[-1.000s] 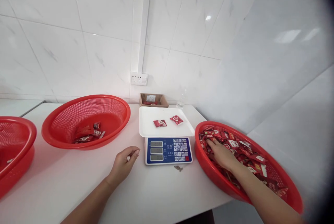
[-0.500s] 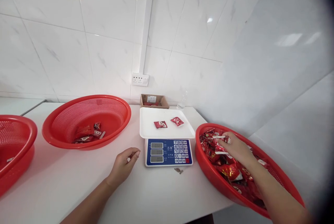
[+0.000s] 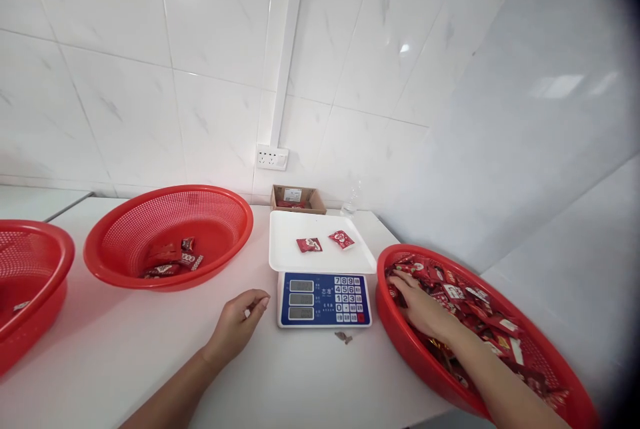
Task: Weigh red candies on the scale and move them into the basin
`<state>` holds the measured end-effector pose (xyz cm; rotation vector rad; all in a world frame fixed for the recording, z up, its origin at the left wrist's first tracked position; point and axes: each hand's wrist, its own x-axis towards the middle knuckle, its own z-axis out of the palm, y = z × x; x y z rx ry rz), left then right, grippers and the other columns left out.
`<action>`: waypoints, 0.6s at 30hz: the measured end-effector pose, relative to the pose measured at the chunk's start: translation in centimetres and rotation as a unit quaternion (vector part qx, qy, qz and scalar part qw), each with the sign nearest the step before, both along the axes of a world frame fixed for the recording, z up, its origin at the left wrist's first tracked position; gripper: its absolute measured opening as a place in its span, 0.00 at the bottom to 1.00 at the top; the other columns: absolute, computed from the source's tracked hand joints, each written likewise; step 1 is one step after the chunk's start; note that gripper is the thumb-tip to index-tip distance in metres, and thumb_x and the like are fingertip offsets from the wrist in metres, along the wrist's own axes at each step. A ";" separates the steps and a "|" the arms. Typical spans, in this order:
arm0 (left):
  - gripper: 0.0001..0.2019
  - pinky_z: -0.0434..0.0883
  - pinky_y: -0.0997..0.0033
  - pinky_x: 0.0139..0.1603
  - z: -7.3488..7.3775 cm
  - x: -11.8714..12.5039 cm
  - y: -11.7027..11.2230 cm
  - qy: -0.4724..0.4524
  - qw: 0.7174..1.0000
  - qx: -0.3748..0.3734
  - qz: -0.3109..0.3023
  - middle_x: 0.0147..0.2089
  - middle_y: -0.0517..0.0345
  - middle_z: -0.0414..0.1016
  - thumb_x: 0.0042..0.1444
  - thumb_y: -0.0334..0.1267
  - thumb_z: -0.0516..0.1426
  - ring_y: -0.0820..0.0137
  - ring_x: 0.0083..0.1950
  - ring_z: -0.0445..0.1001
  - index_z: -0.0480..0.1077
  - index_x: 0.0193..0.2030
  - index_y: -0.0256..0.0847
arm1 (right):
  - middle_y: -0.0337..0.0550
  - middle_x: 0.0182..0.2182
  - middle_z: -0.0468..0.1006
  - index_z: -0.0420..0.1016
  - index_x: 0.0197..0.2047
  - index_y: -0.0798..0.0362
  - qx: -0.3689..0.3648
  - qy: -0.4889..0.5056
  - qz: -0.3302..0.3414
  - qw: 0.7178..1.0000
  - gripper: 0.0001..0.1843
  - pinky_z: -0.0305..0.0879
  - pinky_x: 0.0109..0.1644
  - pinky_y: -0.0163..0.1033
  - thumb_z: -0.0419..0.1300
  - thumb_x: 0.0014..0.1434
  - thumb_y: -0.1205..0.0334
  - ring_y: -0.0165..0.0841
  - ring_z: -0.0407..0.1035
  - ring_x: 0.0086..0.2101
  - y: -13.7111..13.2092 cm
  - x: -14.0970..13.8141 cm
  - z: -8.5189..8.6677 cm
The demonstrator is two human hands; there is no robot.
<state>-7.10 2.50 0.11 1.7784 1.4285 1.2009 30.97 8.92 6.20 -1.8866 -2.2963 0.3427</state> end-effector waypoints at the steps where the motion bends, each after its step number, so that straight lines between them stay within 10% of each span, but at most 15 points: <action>1: 0.13 0.67 0.76 0.32 0.0 0.0 0.0 0.001 1.000 0.000 0.000 0.29 0.60 0.72 0.58 0.46 0.49 0.72 0.30 0.69 0.70 0.34 0.40 | 0.50 0.59 0.57 0.67 0.47 0.51 0.023 0.004 -0.009 1.000 0.22 0.57 0.55 0.42 0.52 0.47 0.68 0.40 0.59 0.55 0.1 0.0 -0.2; 6: 0.13 0.66 0.76 0.32 0.0 -0.1 0.0 -0.003 1.000 -0.010 0.000 0.29 0.60 0.71 0.58 0.46 0.48 0.72 0.31 0.69 0.69 0.34 0.41 | 0.43 0.42 0.74 0.65 0.41 0.46 0.082 0.025 -0.074 0.994 0.12 0.65 0.43 0.43 0.49 0.53 0.58 0.40 0.71 0.40 0.9 1.9 0.4; 18: 0.14 0.66 0.76 0.31 0.2 0.0 0.0 -0.002 1.000 -0.005 -0.001 0.30 0.59 0.72 0.58 0.46 0.48 0.71 0.30 0.68 0.69 0.32 0.41 | 0.51 0.35 0.78 0.67 0.34 0.50 0.127 0.091 -0.257 0.954 0.23 0.64 0.41 0.47 0.48 0.50 0.39 0.46 0.72 0.38 0.8 4.3 3.1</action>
